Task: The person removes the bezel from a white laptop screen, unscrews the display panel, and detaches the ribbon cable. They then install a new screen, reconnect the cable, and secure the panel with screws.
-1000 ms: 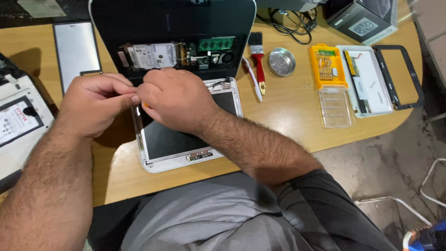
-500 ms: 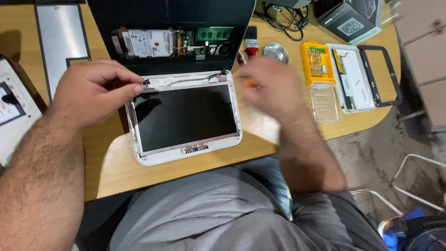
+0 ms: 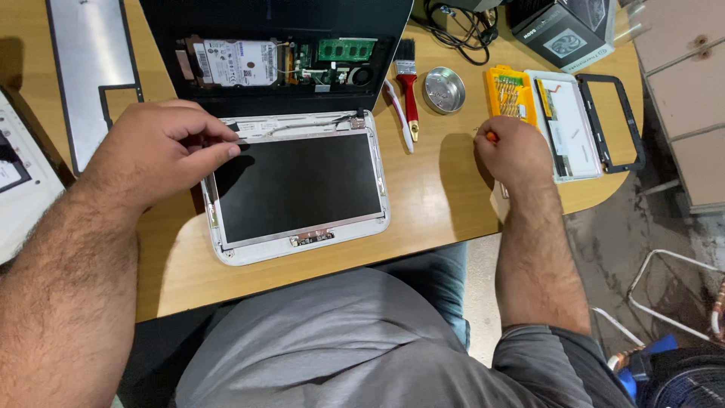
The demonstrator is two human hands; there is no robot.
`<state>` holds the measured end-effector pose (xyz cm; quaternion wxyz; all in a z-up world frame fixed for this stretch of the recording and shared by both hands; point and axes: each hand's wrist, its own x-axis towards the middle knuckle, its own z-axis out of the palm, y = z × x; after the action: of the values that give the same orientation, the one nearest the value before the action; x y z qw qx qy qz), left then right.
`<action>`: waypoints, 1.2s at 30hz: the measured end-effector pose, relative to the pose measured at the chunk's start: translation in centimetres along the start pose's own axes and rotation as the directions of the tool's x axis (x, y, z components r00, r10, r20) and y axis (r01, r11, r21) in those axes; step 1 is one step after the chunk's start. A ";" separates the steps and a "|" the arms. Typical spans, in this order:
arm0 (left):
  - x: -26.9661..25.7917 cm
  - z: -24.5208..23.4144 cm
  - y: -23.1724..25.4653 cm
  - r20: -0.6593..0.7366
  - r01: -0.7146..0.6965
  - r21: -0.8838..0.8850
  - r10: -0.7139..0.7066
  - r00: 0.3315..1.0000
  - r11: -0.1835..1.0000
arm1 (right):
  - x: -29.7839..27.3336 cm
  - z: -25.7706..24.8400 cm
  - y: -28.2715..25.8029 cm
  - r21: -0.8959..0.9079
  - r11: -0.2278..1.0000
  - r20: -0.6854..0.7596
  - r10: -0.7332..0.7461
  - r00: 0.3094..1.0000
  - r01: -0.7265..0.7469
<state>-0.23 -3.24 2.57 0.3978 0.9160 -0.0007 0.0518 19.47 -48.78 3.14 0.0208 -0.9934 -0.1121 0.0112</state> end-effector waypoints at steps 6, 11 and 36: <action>0.2 -0.3 0.2 0.019 0.032 0.011 -0.032 0.999 0.999 | 1.2 0.2 -1.3 -0.074 0.985 0.076 0.159 0.984 -0.153; 0.4 0.0 -0.9 0.019 -0.028 -0.002 0.028 0.999 1.000 | 2.0 1.2 -0.2 -0.105 0.986 0.068 0.138 0.988 -0.131; -1.0 -1.1 1.2 0.125 -0.003 0.477 -0.064 0.990 0.879 | -9.9 1.5 -10.9 0.081 0.737 -0.023 -0.671 0.741 0.671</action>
<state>-1.33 -3.28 4.10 0.1605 0.9869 -0.0005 -0.0188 7.32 -40.27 2.34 0.0647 -0.8846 -0.4618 0.0113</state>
